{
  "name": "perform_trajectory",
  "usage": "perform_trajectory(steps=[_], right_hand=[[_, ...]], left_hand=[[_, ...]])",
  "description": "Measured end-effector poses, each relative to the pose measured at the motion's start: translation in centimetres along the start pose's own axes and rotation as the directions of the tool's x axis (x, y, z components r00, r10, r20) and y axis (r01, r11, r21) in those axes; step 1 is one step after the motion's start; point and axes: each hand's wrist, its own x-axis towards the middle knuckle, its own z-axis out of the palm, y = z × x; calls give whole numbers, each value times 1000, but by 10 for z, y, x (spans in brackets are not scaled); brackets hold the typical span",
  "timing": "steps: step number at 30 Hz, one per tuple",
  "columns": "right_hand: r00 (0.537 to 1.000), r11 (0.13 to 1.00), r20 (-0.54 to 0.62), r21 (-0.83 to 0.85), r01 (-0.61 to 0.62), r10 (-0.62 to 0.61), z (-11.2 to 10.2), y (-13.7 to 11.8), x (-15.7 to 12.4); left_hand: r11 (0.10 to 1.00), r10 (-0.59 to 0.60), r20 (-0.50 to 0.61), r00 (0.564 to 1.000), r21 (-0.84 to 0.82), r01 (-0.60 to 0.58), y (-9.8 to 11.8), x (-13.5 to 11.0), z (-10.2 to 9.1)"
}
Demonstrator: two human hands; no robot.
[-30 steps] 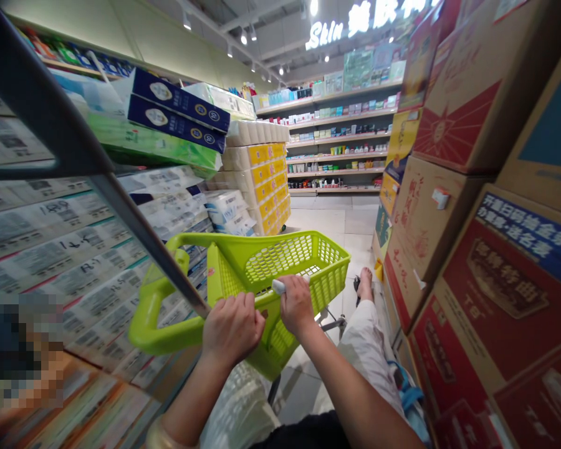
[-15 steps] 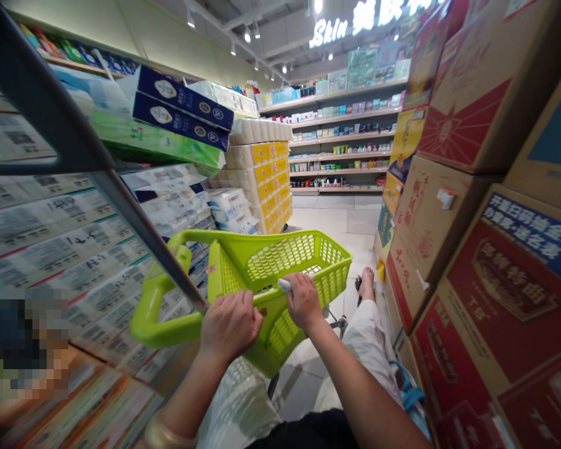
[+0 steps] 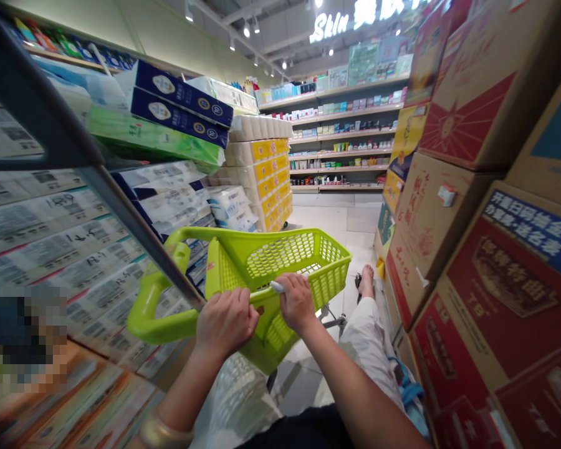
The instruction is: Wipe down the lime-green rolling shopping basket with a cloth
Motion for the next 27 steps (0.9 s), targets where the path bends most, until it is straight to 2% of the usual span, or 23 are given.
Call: perform_trajectory(steps=[3,6,9,12,16,22,27], right_hand=[[994,994,-58,-52,-99,96,1,8,0],[983,986,-95,-41,-161,156,12,-10,0],[991,993,-71,41,-114,117,22,-34,1],[999,996,-19,75,-43,45,22,-40,3],[999,1000,46,-3,25,-25,11,-13,5],[1000,985,-23,-170,-16,12,-4,38,-4],[997,976,-78,-215,-42,25,-8,45,-12]], left_hand=[[1000,-9,-13,1000,5,9,-1,0,2],[1000,-13,-22,1000,6,13,0,1,4],[1000,3,-29,1000,10,-3,-1,1,6],[999,32,-23,999,11,-31,-5,1,9],[998,55,-13,998,-16,-55,-16,1,12],[996,66,-31,997,-53,-67,-36,2,21],[994,70,-18,997,-79,-72,-39,7,23]])
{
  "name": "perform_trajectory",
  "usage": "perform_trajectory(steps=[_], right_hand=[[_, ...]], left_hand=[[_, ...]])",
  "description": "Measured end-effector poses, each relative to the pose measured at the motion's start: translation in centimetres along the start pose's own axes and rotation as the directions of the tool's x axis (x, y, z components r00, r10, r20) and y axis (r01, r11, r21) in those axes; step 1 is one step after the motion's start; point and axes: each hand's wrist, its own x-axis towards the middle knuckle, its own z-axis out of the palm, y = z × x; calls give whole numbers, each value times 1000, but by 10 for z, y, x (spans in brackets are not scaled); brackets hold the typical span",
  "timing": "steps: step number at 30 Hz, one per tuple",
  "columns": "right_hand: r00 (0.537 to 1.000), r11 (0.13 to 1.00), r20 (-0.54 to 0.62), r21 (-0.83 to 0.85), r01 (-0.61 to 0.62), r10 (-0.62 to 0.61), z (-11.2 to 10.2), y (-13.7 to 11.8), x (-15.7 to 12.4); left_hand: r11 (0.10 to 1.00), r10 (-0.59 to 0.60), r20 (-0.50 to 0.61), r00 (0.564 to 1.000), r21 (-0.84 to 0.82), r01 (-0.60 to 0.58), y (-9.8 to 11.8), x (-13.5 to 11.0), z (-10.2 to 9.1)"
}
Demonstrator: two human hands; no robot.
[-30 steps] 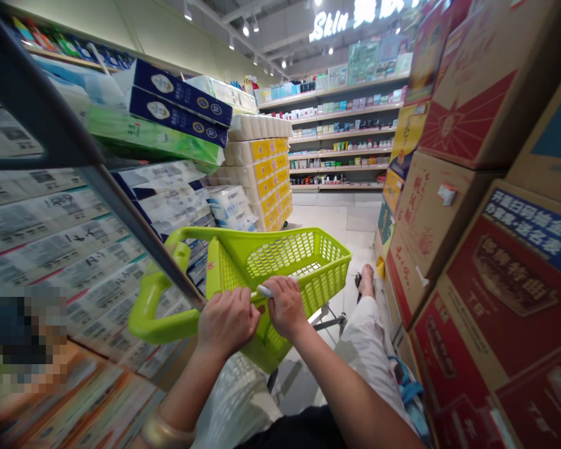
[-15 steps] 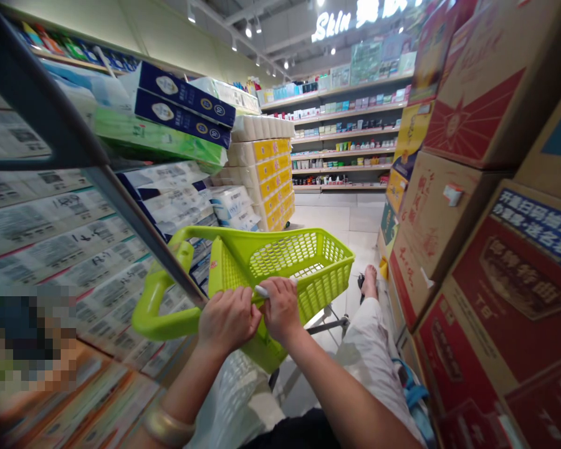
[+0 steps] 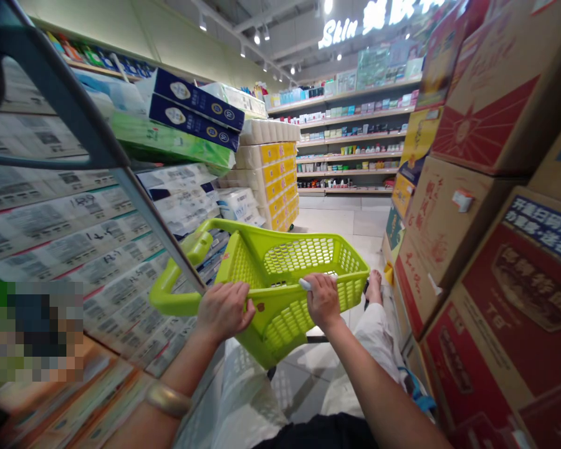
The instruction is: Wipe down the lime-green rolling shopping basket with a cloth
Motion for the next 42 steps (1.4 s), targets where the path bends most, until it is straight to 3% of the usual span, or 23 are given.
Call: perform_trajectory(steps=[6,9,11,13,17,25,27,30,36,39,42], right_hand=[[994,994,-49,-30,-103,101,1,-20,2],[998,997,13,27,-68,68,5,-39,6],[998,997,38,51,-60,58,9,-51,8],[996,997,67,52,-57,54,12,-57,10],[992,1000,127,25,-1,-3,8,-46,8],[999,993,-26,-113,-33,30,-26,15,-22],[995,990,-66,-115,-84,77,-26,13,-24],[976,979,-133,-83,-187,175,-13,-9,-19],[993,992,-9,35,-120,120,19,-58,-3],[999,999,39,17,-33,33,15,-47,-2],[999,998,24,-61,-22,23,-1,-15,-8]], left_hand=[[987,-141,-11,990,-74,140,13,16,-5],[985,-91,-38,995,-150,84,31,23,2],[979,-43,13,999,-199,45,44,27,11],[978,-70,83,994,-192,85,52,28,20],[990,-69,106,992,-117,81,52,28,31],[992,-77,81,994,-91,84,47,28,32],[992,-81,77,994,-91,88,49,28,33],[992,-92,73,993,-75,97,51,27,34],[995,-97,90,991,-21,99,47,28,37],[995,-97,88,991,-13,98,43,29,39],[995,-99,87,991,-18,101,41,32,41]])
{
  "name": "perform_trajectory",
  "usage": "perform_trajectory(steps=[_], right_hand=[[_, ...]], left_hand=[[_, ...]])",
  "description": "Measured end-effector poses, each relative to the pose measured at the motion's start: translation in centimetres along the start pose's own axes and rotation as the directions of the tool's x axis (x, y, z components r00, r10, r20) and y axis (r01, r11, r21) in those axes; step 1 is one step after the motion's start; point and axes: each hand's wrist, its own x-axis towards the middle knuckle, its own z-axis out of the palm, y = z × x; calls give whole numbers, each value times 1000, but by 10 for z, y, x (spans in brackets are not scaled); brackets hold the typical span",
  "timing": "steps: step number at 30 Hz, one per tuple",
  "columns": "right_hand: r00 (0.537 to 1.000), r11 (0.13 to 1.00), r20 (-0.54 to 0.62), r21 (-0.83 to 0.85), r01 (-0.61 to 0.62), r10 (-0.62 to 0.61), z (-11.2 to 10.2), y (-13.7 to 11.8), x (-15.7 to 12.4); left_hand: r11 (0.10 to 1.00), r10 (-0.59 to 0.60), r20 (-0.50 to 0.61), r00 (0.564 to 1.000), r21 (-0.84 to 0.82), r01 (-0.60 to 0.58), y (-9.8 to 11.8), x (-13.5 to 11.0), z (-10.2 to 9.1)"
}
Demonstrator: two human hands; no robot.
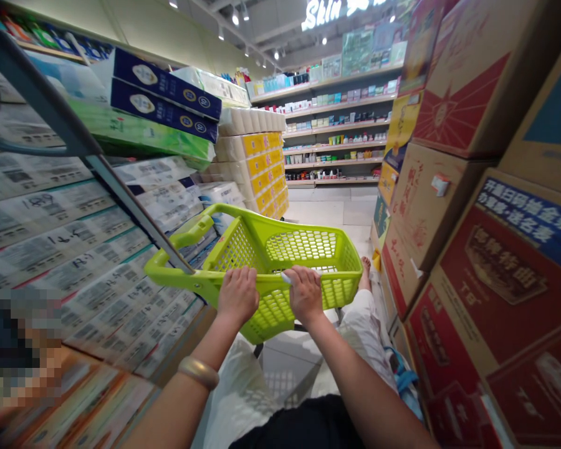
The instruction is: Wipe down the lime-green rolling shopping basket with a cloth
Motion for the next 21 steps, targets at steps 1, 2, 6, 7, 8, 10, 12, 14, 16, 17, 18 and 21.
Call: perform_trajectory(steps=[1,2,6,7,8,10,12,14,16,17,18,21], right_hand=[[1000,999,-19,-31,-19,18,-5,13,-2],[999,998,-35,-53,-37,35,-11,26,-5],[985,985,-113,-93,-143,132,-21,52,-8],[974,979,-144,-85,-187,174,-19,49,-7],[961,971,-173,-67,-230,215,-16,42,-6],[942,961,-201,-12,-276,268,-5,19,-3],[966,976,-136,54,-213,218,8,-9,1],[980,980,-81,97,-171,179,18,-32,3],[986,982,-54,112,-149,155,21,-45,4],[991,986,-39,112,-125,130,20,-45,4],[996,990,-19,110,-88,91,17,-43,4],[999,996,37,89,12,-16,3,-20,0]], left_hand=[[1000,-1,0,1000,-3,1,0,1,0],[1000,0,0,1000,-6,0,0,2,0],[1000,-8,-6,1000,-14,8,4,2,-1],[1000,-16,-8,1000,-18,16,6,2,-1],[999,-25,-10,1000,-21,25,8,1,-1],[999,-38,-14,999,-27,38,10,-1,-2],[999,-40,-17,999,-28,40,12,-3,-3],[999,-41,-20,999,-25,40,11,-4,-3],[999,-40,-21,999,-21,40,10,-6,-3],[999,-37,-21,999,-19,37,9,-6,-3],[999,-33,-21,999,-18,33,9,-6,-3],[999,-26,-18,999,-32,26,8,-6,-2]])
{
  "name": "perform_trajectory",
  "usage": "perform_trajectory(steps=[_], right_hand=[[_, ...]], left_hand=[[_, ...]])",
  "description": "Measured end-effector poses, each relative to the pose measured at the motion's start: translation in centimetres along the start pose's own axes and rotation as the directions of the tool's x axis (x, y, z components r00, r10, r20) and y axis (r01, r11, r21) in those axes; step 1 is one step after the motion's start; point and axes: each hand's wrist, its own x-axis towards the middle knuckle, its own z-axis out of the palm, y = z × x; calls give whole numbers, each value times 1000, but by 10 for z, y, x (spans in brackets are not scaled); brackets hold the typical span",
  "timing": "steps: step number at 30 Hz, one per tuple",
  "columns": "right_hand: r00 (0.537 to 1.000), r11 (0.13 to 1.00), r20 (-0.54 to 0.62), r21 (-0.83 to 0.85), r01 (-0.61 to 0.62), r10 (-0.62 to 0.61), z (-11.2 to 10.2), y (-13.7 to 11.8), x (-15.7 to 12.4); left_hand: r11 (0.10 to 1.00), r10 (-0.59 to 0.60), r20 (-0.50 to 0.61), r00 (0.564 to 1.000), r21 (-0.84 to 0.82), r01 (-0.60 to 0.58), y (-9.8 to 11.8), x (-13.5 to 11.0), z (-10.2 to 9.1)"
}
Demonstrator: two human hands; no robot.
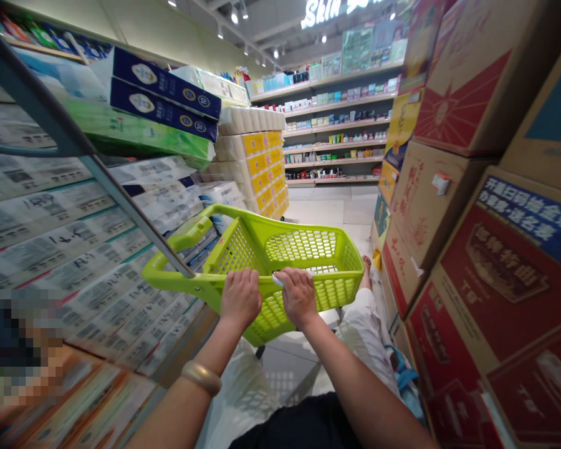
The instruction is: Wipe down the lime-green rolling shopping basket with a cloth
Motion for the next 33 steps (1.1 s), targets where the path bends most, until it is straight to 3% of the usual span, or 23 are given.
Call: perform_trajectory(steps=[4,7,12,15,18,23,28,30,33], right_hand=[[997,996,-69,-80,-32,26,-24,40,-12],[988,991,-137,-105,-88,73,-30,54,-17],[934,965,-262,-33,-261,244,-9,24,-7],[965,982,-182,5,-190,188,10,-6,2],[978,989,-146,31,-148,151,16,-19,5],[999,1000,-31,-2,-25,25,-6,7,-2],[992,992,-94,-93,-89,80,-30,42,-14],[982,984,-136,-107,-143,128,-29,42,-14],[956,969,-205,-84,-231,210,-14,21,-8]], left_hand=[[1000,-9,-2,1000,-13,9,2,1,1],[1000,-12,-6,1000,1,12,4,1,1],[999,-30,-18,999,30,30,6,1,1],[999,-32,-19,999,29,33,6,1,1],[999,-28,-14,1000,20,28,5,0,0],[1000,-11,-9,1000,28,11,4,-1,-1],[1000,-5,-26,1000,4,6,7,-2,1],[1000,-15,-33,999,-12,15,9,-2,3],[999,-34,-40,999,-27,33,10,-2,4]])
